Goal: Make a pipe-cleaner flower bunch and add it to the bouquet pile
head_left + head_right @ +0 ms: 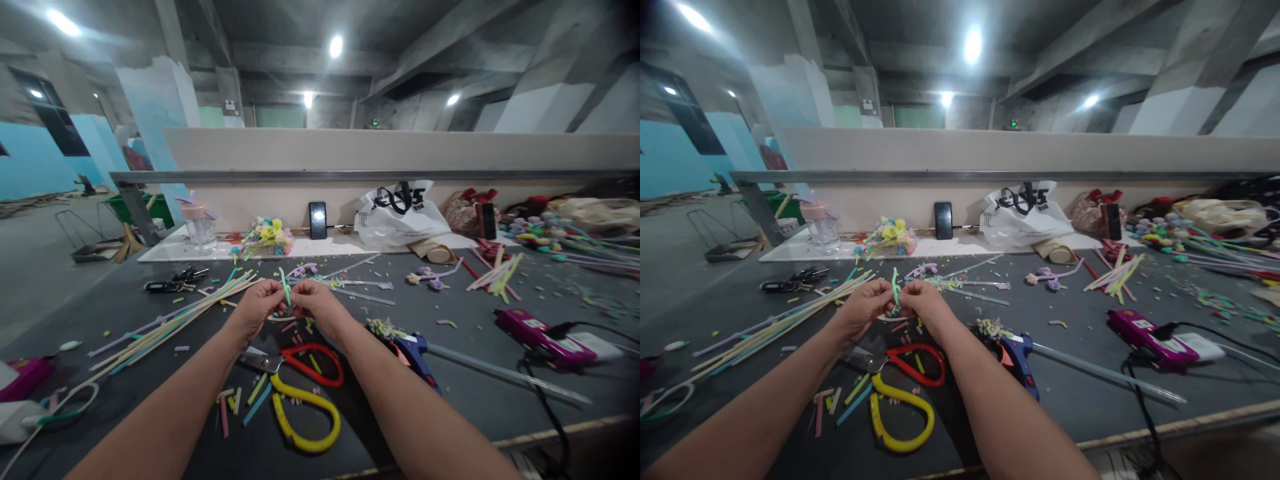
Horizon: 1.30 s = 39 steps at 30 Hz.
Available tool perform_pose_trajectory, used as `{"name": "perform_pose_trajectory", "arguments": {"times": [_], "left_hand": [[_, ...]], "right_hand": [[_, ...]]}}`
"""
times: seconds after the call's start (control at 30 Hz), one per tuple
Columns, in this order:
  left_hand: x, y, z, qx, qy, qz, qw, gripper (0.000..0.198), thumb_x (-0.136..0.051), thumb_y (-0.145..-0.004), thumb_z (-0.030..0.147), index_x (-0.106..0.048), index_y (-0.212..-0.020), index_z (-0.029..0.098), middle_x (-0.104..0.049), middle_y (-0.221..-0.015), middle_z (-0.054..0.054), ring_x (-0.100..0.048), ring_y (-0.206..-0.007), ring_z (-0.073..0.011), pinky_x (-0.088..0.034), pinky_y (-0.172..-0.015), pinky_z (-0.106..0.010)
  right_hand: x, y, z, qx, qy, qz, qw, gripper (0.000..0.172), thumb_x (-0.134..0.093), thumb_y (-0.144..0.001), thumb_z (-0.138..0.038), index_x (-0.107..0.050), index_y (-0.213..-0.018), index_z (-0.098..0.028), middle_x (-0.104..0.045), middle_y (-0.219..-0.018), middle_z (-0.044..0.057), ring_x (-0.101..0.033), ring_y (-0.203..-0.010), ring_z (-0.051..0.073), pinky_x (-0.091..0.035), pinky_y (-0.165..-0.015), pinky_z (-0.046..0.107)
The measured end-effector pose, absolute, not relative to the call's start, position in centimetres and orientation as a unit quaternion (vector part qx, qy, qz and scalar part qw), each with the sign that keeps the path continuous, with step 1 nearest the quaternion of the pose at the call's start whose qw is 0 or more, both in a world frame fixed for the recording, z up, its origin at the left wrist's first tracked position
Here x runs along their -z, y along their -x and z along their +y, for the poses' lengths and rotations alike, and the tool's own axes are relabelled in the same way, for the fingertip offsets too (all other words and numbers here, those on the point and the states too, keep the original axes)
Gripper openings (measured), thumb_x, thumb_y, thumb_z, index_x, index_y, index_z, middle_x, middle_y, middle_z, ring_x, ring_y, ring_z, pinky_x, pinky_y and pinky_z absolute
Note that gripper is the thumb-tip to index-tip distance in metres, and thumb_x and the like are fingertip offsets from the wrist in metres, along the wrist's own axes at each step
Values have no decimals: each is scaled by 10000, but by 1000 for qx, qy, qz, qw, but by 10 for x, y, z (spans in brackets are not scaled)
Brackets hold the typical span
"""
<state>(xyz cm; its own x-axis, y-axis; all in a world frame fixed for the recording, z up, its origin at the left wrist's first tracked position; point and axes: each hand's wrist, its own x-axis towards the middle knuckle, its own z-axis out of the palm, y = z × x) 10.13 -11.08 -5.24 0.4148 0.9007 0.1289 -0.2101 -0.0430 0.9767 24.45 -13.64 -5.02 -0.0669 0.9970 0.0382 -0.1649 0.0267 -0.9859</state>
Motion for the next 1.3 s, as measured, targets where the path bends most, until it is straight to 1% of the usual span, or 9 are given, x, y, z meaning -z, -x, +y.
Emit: {"name": "perform_pose_trajectory", "arguments": {"times": [0.27,0.4,0.67,0.77,0.83,0.93,1.03,1.17,1.3], "left_hand": [[50,-100,-108,-484,-537,295,625,174,-641,-641,256,-511,-658,142,-517,-491,52,-470,-440,-52,-360,-465,-164],[51,-100,-109,-484,-536,280,633,163,-634,-654,252,-515,-664,142,-541,-490,36,-495,-448,-69,-384,-491,-186],[54,-103,-110,-501,-533,270,626,163,-646,-642,249,-521,-662,145,-559,-498,32,-508,-457,-74,-393,-497,-191],[54,-105,-110,-516,-524,277,618,165,-650,-632,242,-518,-657,147,-554,-503,43,-497,-453,-62,-383,-483,-175],[54,-106,-111,-520,-516,282,619,174,-656,-623,243,-518,-661,146,-547,-503,48,-490,-451,-57,-381,-478,-169],[52,-105,-112,-508,-509,283,635,198,-667,-618,265,-517,-653,141,-536,-503,46,-482,-456,-55,-387,-481,-168],[48,-102,-114,-476,-510,275,661,219,-682,-615,279,-518,-636,136,-531,-516,34,-481,-469,-59,-389,-488,-174],[42,-94,-113,-438,-511,269,689,230,-686,-624,305,-538,-663,133,-537,-568,16,-498,-492,-75,-405,-502,-202],[41,-90,-109,-468,-505,270,673,215,-667,-649,320,-569,-701,136,-491,-520,50,-459,-458,-55,-373,-475,-175]], "right_hand": [[48,-240,-134,-533,383,-505,560,272,-720,-525,-251,-551,-718,-161,-579,-634,-45,-560,-576,94,-474,-615,263],[51,-240,-133,-539,370,-517,553,306,-724,-526,-289,-552,-744,-161,-599,-657,-31,-590,-592,112,-487,-655,301],[58,-242,-128,-464,409,-570,540,217,-647,-627,-343,-554,-659,-149,-593,-597,-5,-580,-557,128,-465,-595,285],[58,-242,-126,-393,429,-611,537,134,-630,-641,-283,-552,-621,-176,-560,-559,-25,-538,-541,127,-426,-567,268],[56,-243,-126,-340,437,-641,531,85,-627,-634,-211,-560,-585,-195,-536,-542,-31,-497,-562,126,-400,-600,264],[52,-245,-127,-271,436,-683,519,117,-605,-636,-138,-576,-553,-215,-530,-565,-20,-465,-639,142,-362,-684,270],[49,-248,-129,-228,425,-714,507,113,-578,-665,-141,-610,-599,-226,-559,-641,-1,-473,-689,155,-344,-716,277],[50,-248,-130,-197,416,-737,495,130,-547,-682,-131,-623,-633,-224,-565,-661,3,-487,-682,157,-351,-681,275],[51,-245,-133,-197,398,-760,474,136,-555,-673,-126,-613,-588,-216,-545,-598,-10,-483,-605,141,-360,-609,260]]}}
